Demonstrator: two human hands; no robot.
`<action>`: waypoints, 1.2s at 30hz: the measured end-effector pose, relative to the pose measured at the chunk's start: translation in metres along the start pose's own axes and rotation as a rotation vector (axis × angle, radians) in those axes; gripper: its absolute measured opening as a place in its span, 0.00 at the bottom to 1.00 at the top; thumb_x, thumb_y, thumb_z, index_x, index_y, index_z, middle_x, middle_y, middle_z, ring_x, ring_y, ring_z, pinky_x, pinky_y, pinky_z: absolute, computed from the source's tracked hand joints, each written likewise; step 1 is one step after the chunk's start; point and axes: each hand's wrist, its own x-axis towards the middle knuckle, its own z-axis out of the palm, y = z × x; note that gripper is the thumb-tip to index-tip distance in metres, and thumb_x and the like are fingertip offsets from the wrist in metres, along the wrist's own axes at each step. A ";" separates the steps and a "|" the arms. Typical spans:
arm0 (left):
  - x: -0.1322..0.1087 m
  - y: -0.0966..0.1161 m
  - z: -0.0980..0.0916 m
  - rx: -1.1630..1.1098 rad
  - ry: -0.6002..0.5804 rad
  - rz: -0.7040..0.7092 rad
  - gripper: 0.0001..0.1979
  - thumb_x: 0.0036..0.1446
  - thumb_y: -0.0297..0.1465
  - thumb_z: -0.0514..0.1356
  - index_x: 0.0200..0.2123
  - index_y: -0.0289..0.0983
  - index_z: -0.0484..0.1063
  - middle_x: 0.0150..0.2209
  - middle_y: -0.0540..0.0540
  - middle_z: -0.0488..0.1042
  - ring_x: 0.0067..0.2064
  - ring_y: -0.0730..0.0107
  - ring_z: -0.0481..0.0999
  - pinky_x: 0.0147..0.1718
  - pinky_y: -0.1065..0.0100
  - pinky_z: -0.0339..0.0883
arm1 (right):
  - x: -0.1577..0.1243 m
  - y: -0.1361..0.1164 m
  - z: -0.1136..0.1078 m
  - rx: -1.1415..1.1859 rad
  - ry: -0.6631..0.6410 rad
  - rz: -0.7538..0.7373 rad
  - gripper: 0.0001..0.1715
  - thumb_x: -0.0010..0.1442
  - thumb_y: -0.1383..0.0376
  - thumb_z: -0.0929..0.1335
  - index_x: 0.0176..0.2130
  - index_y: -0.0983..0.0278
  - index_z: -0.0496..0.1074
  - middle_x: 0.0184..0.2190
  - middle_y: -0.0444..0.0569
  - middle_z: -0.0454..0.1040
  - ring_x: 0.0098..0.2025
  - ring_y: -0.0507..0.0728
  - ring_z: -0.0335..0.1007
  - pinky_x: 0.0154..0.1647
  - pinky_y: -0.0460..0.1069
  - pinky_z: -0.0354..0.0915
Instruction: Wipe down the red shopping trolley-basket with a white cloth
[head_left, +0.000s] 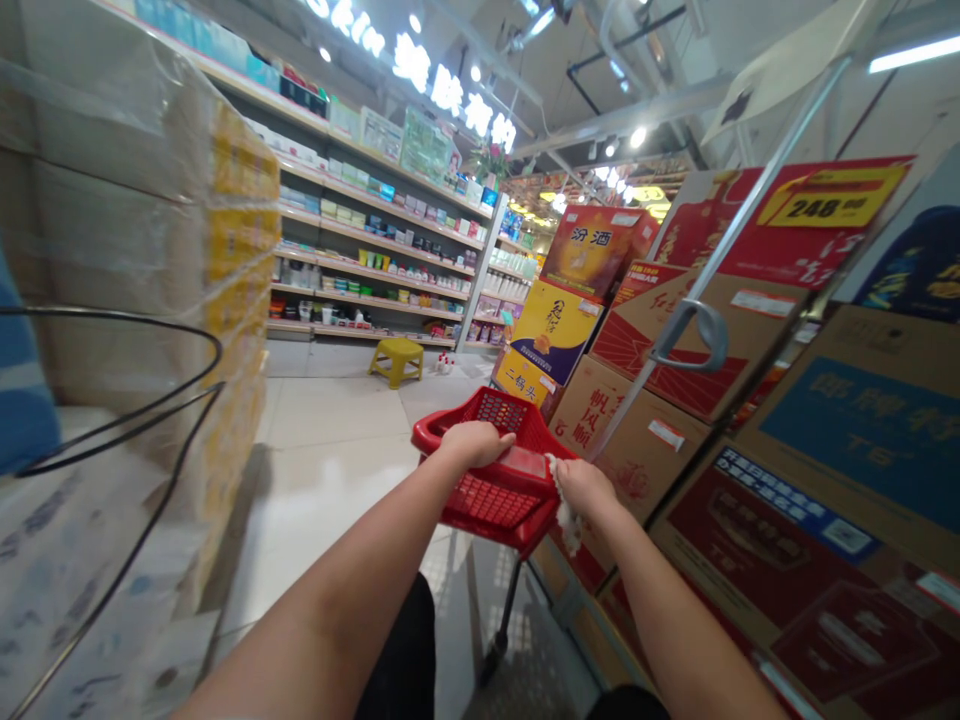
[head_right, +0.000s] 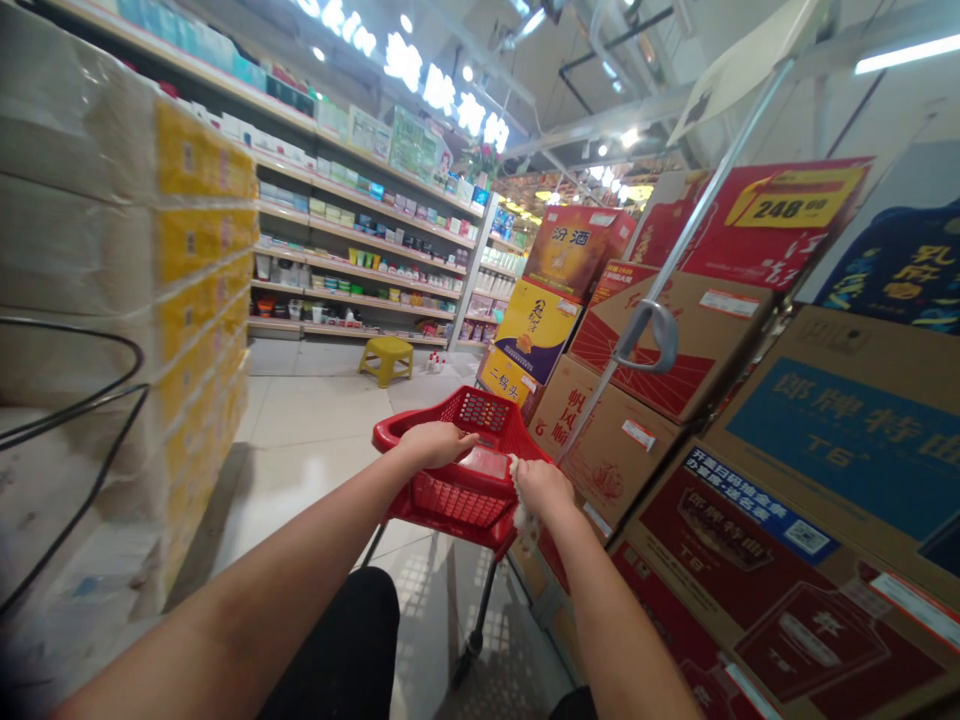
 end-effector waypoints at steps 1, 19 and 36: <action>0.000 0.000 0.000 0.001 -0.001 0.000 0.36 0.55 0.56 0.39 0.36 0.36 0.76 0.44 0.34 0.75 0.47 0.45 0.73 0.44 0.51 0.66 | 0.004 0.000 -0.002 0.001 -0.015 -0.013 0.23 0.67 0.58 0.55 0.35 0.64 0.74 0.31 0.52 0.76 0.31 0.55 0.70 0.34 0.48 0.58; -0.003 -0.007 -0.001 0.004 -0.019 0.010 0.37 0.54 0.57 0.39 0.38 0.36 0.76 0.44 0.34 0.75 0.45 0.48 0.74 0.43 0.57 0.66 | -0.013 -0.008 -0.002 0.014 0.103 -0.014 0.19 0.66 0.61 0.58 0.32 0.64 0.72 0.28 0.50 0.73 0.28 0.54 0.67 0.34 0.49 0.58; -0.005 -0.008 -0.002 0.005 -0.018 0.030 0.38 0.54 0.57 0.39 0.37 0.35 0.76 0.44 0.34 0.75 0.45 0.47 0.74 0.42 0.55 0.66 | -0.030 -0.022 -0.005 0.088 0.191 0.136 0.28 0.69 0.59 0.53 0.30 0.64 0.74 0.28 0.51 0.74 0.29 0.56 0.68 0.35 0.49 0.57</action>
